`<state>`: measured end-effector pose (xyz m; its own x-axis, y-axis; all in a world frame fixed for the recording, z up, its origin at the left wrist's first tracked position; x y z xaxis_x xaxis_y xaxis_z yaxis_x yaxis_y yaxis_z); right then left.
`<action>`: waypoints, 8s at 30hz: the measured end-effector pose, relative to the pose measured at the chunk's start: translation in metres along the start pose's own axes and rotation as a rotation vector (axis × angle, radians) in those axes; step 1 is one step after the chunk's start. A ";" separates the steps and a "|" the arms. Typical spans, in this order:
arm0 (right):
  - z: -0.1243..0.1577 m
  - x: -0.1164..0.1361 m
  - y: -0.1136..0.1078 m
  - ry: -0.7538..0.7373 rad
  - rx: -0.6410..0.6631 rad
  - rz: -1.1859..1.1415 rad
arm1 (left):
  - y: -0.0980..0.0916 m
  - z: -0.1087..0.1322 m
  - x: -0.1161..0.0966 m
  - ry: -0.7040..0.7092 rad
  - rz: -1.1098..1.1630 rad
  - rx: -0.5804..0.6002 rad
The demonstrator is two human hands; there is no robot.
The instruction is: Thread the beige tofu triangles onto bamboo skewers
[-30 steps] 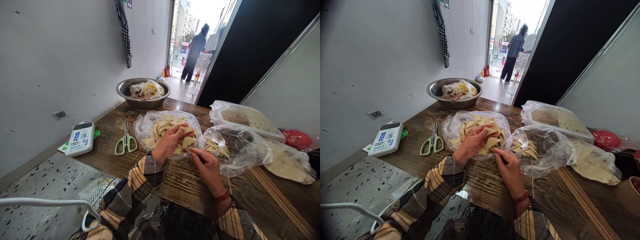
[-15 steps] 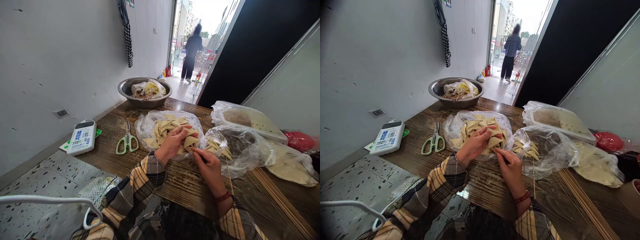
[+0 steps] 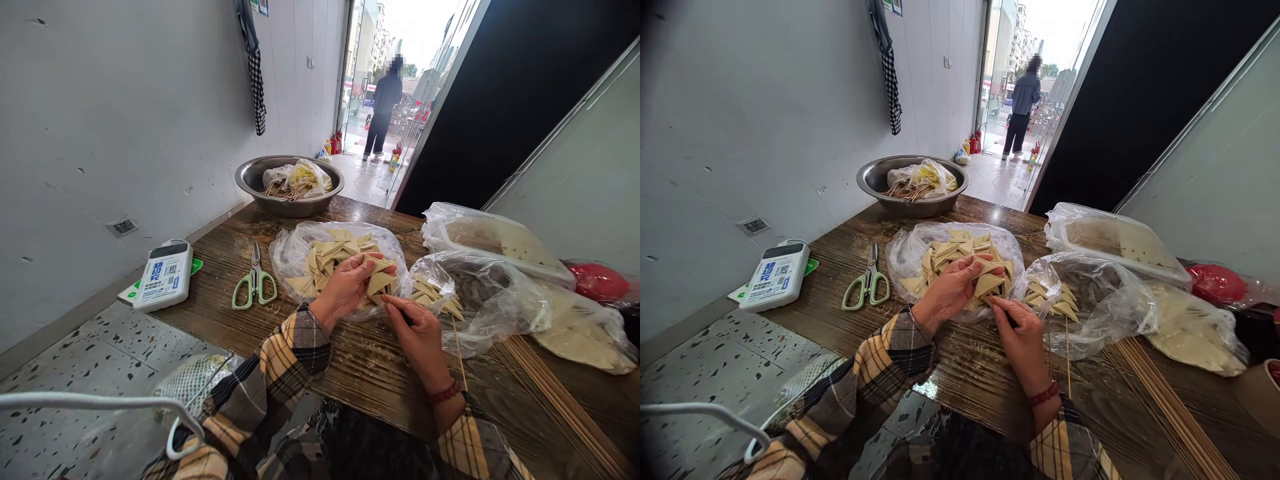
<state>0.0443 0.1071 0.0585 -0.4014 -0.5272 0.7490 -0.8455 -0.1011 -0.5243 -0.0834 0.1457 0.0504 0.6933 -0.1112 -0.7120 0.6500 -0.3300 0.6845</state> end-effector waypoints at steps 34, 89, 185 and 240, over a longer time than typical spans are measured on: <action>0.001 -0.007 0.001 0.010 0.002 0.024 | 0.000 0.000 0.005 -0.018 -0.014 0.006; 0.000 -0.021 -0.004 0.221 -0.014 -0.183 | -0.008 -0.003 -0.012 0.072 -0.248 -0.072; 0.006 -0.018 0.008 0.161 0.156 -0.047 | -0.047 0.004 -0.051 0.199 -0.235 -0.305; 0.001 -0.015 0.010 0.204 0.117 -0.133 | -0.019 -0.002 -0.017 0.054 -0.130 -0.103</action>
<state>0.0419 0.1127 0.0414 -0.3623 -0.3229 0.8743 -0.8538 -0.2613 -0.4503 -0.1067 0.1561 0.0502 0.6154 -0.0226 -0.7879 0.7617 -0.2398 0.6019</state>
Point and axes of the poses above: each hand's wrist, its own z-axis away from the middle knuckle, its own y-axis out of the palm, x = y × z, the point moved 9 cm from there along -z, towards the middle knuckle, and after that the axes turned 11 degrees about x, right-handed, at the moved point
